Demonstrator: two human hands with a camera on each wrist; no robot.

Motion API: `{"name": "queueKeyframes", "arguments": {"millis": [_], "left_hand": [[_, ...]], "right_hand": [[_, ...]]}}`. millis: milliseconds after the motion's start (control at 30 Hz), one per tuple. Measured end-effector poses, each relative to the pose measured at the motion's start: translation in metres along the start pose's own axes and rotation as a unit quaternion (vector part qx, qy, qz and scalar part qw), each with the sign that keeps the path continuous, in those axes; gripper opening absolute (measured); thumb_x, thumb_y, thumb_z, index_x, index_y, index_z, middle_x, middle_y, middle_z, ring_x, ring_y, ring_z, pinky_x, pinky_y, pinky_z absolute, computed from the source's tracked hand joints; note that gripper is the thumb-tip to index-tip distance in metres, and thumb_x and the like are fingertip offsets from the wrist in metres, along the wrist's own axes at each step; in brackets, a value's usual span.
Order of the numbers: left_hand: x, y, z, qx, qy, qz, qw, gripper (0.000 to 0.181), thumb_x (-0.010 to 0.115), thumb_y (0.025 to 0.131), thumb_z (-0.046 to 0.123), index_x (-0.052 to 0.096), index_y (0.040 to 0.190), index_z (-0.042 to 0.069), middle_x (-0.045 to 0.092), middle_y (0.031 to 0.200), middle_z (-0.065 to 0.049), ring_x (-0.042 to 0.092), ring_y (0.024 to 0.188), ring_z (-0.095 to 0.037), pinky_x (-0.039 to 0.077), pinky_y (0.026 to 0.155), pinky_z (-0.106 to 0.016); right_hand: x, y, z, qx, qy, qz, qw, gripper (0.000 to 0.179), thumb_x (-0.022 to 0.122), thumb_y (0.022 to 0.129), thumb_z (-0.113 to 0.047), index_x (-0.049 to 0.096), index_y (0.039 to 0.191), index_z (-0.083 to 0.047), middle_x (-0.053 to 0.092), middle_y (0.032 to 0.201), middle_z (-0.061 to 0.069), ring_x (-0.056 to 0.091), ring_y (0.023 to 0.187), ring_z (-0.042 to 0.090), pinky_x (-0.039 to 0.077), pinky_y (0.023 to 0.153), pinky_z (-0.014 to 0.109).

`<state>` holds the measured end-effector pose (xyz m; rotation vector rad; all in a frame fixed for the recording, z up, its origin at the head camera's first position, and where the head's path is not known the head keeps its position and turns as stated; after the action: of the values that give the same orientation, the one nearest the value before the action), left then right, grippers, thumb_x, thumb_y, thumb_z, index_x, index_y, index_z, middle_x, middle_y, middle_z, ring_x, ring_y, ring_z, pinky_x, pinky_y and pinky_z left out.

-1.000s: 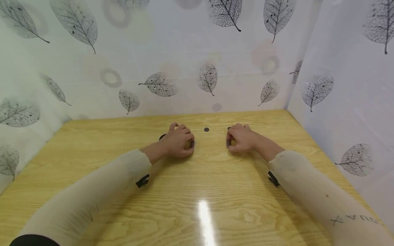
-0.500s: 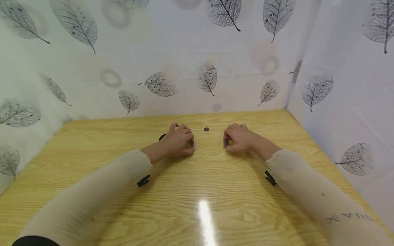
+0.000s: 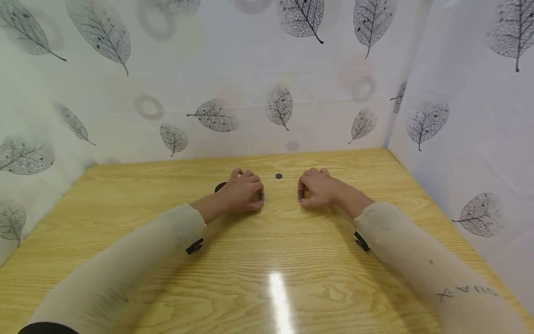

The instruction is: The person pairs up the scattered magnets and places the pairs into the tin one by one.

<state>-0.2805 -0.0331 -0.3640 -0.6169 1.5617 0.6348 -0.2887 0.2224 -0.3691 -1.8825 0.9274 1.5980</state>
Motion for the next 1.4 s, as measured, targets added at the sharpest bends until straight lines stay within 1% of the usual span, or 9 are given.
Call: {"name": "queueKeyframes", "arguments": {"millis": [267,433,567,767,900,1033,1133,1267,1400], "left_hand": [[0.0,0.001,0.0,0.007,-0.009,0.005,0.9999,0.029,0.061,0.094,0.042,0.066,0.106,0.017,0.064,0.115,0.002,0.05,0.118,-0.021,0.031,0.108,-0.055],[0.002,0.002,-0.001,0.006,-0.007,0.005,0.9999,0.028,0.061,0.093,0.042,0.066,0.106,0.018,0.064,0.114,0.003,0.051,0.117,-0.02,0.032,0.108,-0.054],[0.002,0.003,0.0,0.005,-0.002,-0.004,1.0,0.029,0.06,0.094,0.042,0.066,0.107,0.017,0.064,0.115,0.002,0.051,0.117,-0.021,0.032,0.109,-0.053],[0.003,0.004,0.001,-0.001,-0.002,-0.013,0.9999,0.03,0.059,0.095,0.042,0.065,0.107,0.015,0.063,0.113,0.001,0.052,0.115,-0.021,0.032,0.109,-0.051],[0.003,0.004,0.001,-0.004,0.013,-0.019,0.9997,0.031,0.057,0.096,0.042,0.065,0.109,0.015,0.062,0.11,0.001,0.053,0.108,-0.021,0.036,0.105,-0.048],[0.002,0.004,0.002,0.015,0.02,-0.013,0.9996,0.031,0.058,0.096,0.038,0.067,0.107,0.01,0.063,0.105,-0.002,0.055,0.099,-0.021,0.044,0.099,-0.043],[0.003,0.004,0.002,0.026,0.016,-0.011,0.9995,0.031,0.059,0.096,0.036,0.067,0.106,0.007,0.063,0.102,-0.004,0.055,0.095,-0.021,0.047,0.094,-0.039],[0.003,0.005,0.002,0.03,0.007,-0.01,0.9995,0.029,0.06,0.095,0.033,0.067,0.104,0.006,0.063,0.099,-0.004,0.054,0.09,-0.021,0.048,0.087,-0.036],[0.001,0.007,0.002,0.037,0.016,-0.011,0.9991,0.03,0.06,0.095,0.033,0.068,0.102,0.006,0.063,0.097,-0.004,0.054,0.088,-0.02,0.048,0.084,-0.035]], "right_hand": [[0.002,0.003,-0.001,-0.005,-0.006,0.0,1.0,0.02,0.07,0.075,-0.025,0.064,0.094,-0.018,0.058,0.092,-0.004,0.047,0.09,0.019,0.03,0.083,0.044],[0.001,0.006,-0.006,-0.007,-0.008,-0.003,0.9999,0.023,0.07,0.075,-0.026,0.064,0.095,-0.018,0.059,0.094,-0.003,0.048,0.092,0.02,0.03,0.083,0.042],[0.001,0.008,-0.01,-0.005,-0.012,-0.009,0.9999,0.024,0.071,0.075,-0.027,0.064,0.096,-0.017,0.059,0.095,-0.003,0.048,0.093,0.02,0.028,0.082,0.04],[0.002,0.01,-0.011,-0.001,-0.025,-0.014,0.9996,0.025,0.071,0.075,-0.029,0.063,0.096,-0.018,0.057,0.095,-0.004,0.047,0.092,0.019,0.03,0.087,0.043],[0.003,0.011,-0.012,-0.009,-0.02,-0.013,0.9997,0.024,0.071,0.074,-0.029,0.062,0.094,-0.018,0.057,0.092,-0.005,0.046,0.089,0.018,0.031,0.088,0.044],[0.003,0.013,-0.013,-0.035,-0.012,-0.001,0.9993,0.022,0.071,0.072,-0.026,0.063,0.091,-0.017,0.057,0.086,-0.004,0.044,0.082,0.016,0.036,0.082,0.04],[0.003,0.015,-0.014,-0.054,-0.01,0.007,0.9985,0.022,0.071,0.072,-0.025,0.063,0.091,-0.015,0.056,0.084,-0.004,0.043,0.079,0.015,0.038,0.078,0.037],[0.004,0.017,-0.015,-0.054,-0.011,0.003,0.9985,0.022,0.07,0.073,-0.025,0.063,0.092,-0.015,0.055,0.085,-0.004,0.043,0.08,0.015,0.038,0.079,0.037],[0.003,0.019,-0.016,-0.056,-0.016,0.005,0.9983,0.023,0.07,0.073,-0.026,0.063,0.091,-0.015,0.056,0.084,-0.004,0.045,0.08,0.015,0.04,0.079,0.038]]}}
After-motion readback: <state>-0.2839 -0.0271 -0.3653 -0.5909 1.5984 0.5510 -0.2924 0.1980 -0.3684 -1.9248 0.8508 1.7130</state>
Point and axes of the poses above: each hand's wrist, its own y-axis towards the middle knuckle, its own x-axis out of the palm, z = x × y, the point moved 2 cm from there along y, towards the middle knuckle
